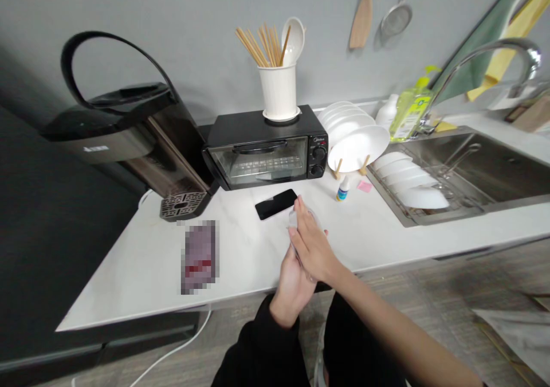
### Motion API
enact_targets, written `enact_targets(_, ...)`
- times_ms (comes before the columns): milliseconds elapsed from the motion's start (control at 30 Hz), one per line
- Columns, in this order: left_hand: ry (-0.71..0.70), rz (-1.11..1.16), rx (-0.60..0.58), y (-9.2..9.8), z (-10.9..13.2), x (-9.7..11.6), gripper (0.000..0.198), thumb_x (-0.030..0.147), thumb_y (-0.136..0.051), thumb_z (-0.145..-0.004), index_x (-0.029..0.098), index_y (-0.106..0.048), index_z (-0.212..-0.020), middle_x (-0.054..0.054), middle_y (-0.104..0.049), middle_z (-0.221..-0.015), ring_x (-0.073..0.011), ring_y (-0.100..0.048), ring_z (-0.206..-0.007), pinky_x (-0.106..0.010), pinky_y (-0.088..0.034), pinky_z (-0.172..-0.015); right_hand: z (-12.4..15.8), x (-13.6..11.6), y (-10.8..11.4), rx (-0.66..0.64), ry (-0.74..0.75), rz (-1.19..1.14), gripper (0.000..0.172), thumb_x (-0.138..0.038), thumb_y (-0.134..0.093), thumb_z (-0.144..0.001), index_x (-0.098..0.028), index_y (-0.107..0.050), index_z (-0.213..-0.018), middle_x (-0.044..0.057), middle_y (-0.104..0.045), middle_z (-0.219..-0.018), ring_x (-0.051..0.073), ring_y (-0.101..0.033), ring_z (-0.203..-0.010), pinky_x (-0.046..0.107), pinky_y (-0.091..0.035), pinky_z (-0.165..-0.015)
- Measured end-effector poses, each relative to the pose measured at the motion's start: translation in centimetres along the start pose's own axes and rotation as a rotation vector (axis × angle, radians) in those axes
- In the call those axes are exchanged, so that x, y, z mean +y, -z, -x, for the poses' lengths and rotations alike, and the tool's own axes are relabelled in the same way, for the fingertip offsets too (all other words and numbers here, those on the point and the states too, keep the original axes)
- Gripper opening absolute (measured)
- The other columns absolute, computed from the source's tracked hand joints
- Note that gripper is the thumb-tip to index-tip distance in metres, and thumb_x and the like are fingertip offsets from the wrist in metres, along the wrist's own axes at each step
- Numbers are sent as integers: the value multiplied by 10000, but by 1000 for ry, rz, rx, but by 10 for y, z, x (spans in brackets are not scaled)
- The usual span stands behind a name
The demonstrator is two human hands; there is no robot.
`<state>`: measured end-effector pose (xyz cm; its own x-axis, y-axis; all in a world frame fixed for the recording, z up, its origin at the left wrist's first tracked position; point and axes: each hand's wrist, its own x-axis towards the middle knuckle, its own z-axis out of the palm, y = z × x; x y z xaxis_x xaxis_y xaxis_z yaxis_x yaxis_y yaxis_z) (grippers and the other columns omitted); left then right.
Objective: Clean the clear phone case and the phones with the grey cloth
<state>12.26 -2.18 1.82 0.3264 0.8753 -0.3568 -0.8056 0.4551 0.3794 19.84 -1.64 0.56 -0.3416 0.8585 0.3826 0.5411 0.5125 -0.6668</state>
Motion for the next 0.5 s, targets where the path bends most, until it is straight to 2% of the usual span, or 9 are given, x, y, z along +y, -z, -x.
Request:
enact_targets(33,-66,2,14,-2,-1,0,523,384,-280,-1103,310,-389,-1608,-42,-535,-1577,-178,-464,-1481,-342,-420,-1180,0,-1,-1,39,-22,-17,678,-381,-285,-1107,-211,39,-1678,118,-50,-1746,277,-101,-1621,612,-222,-1290)
enact_targets(100,-159,-53,-2,-5,-3,7,518,359,-297,-1103,333,-365,-1616,-54,-555,-1556,-183,-490,-1462,-353,-437,-1153,7,-2,-2,38,6,-98,641,-369,-299,-1104,-229,-71,-1686,91,-107,-1747,261,-141,-1618,579,-223,-1298)
enact_targets(167,-186,-198,-44,-5,-5,20,539,443,-426,-1074,377,-369,-1606,-67,-577,-1530,-239,-538,-1421,-410,-448,-1137,22,2,-2,49,10,-243,572,-383,-321,-1101,-247,-286,-1655,79,-279,-1713,253,-265,-1590,538,-265,-1290)
enact_targets(200,-231,-311,-38,-4,-6,27,553,484,-499,-1044,384,-417,-1582,-69,-588,-1515,-258,-556,-1400,-421,-440,-1141,30,7,1,111,-42,-331,539,-404,-324,-1100,-244,-404,-1608,91,-391,-1666,261,-352,-1555,529,-299,-1275)
enact_targets(267,-371,-650,-23,2,-7,40,518,507,-601,-990,350,-571,-1483,-68,-574,-1522,-273,-526,-1416,-420,-364,-1204,40,23,12,351,-226,-504,532,-463,-306,-1099,-214,-572,-1486,133,-586,-1520,293,-531,-1434,542,-390,-1208)
enact_targets(333,-497,-1093,-74,11,-9,46,485,476,-686,-938,331,-662,-1400,-61,-528,-1561,-294,-408,-1498,-428,-202,-1283,41,43,27,618,-402,-606,574,-515,-282,-1095,-176,-634,-1395,164,-690,-1363,312,-659,-1264,539,-486,-1098)
enact_targets(400,-553,-1421,-136,21,-10,44,532,465,-713,-913,346,-641,-1427,-74,-518,-1572,-338,-345,-1532,-493,-84,-1299,32,60,40,753,-442,-551,581,-542,-296,-1087,-162,-657,-1338,161,-719,-1242,299,-694,-1146,507,-515,-1036)
enact_targets(433,-579,-1541,-166,26,-11,42,555,461,-710,-915,352,-617,-1451,-81,-513,-1581,-352,-314,-1550,-524,-23,-1295,26,65,45,764,-410,-460,569,-540,-312,-1084,-164,-667,-1322,156,-706,-1220,292,-681,-1142,500,-503,-1045)
enact_targets(500,-649,-1711,-203,35,-9,39,681,472,-747,-884,348,-536,-1520,-93,-452,-1633,-371,-232,-1586,-565,80,-1273,15,72,47,671,-278,-218,525,-506,-352,-1082,-173,-686,-1315,162,-653,-1250,289,-628,-1206,497,-462,-1097)
